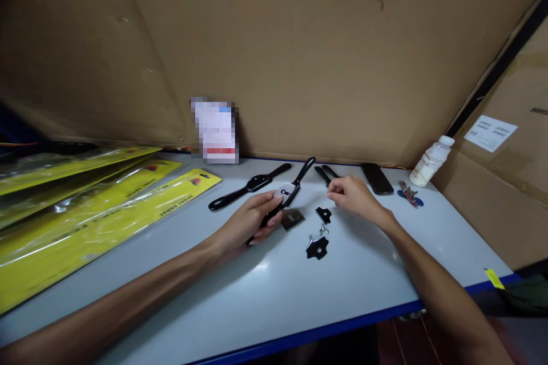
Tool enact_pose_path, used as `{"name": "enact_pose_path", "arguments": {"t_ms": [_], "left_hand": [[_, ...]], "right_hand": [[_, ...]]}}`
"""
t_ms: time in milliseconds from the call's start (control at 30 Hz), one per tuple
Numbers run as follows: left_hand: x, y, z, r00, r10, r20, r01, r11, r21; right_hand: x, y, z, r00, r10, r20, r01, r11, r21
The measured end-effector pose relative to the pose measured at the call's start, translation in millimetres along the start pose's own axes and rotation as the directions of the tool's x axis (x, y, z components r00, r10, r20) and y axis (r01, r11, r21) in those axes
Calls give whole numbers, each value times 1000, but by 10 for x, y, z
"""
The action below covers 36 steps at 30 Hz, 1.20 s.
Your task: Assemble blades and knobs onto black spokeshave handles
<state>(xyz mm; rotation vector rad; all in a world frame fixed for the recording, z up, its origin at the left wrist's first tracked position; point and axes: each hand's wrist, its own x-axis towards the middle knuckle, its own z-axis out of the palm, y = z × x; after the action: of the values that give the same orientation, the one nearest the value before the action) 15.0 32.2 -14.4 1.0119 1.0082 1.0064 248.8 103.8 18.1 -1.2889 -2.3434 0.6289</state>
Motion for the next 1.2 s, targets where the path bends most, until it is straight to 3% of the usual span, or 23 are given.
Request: {"name": "enact_pose_path", "arguments": {"t_ms": [133, 267, 467, 667, 733, 800, 967, 1200], "left_hand": [[-7, -2, 3, 1000, -21, -16, 22, 999, 39], [-20, 7, 37, 1000, -15, 1, 15, 992, 127], [-18, 1, 60, 999, -26, 27, 20, 982, 185], [-5, 15, 28, 994, -82, 76, 68, 982, 178], [-5, 35, 22, 985, -132, 107, 106, 969, 224], [-10, 53, 21, 973, -182, 139, 135, 947, 292], [-23, 46, 16, 950, -221, 220, 112, 900, 421], [-21, 44, 33, 950, -232, 209, 113, 879, 463]], "right_hand": [[-47, 63, 88, 997, 76, 25, -67, 964, -257], [-114, 19, 212, 999, 44, 15, -39, 965, -260], [-55, 5, 292, 988, 138, 77, -131, 988, -81], [-22, -70, -39, 960, 116, 254, -167, 968, 187], [-62, -159, -137, 970, 51, 238, -141, 916, 377], [-108, -266, -140, 990, 10, 143, -77, 882, 465], [-173, -453, 153, 992, -126, 8, 121, 962, 243], [-194, -426, 329, 969, -235, -81, 229, 971, -74]]}}
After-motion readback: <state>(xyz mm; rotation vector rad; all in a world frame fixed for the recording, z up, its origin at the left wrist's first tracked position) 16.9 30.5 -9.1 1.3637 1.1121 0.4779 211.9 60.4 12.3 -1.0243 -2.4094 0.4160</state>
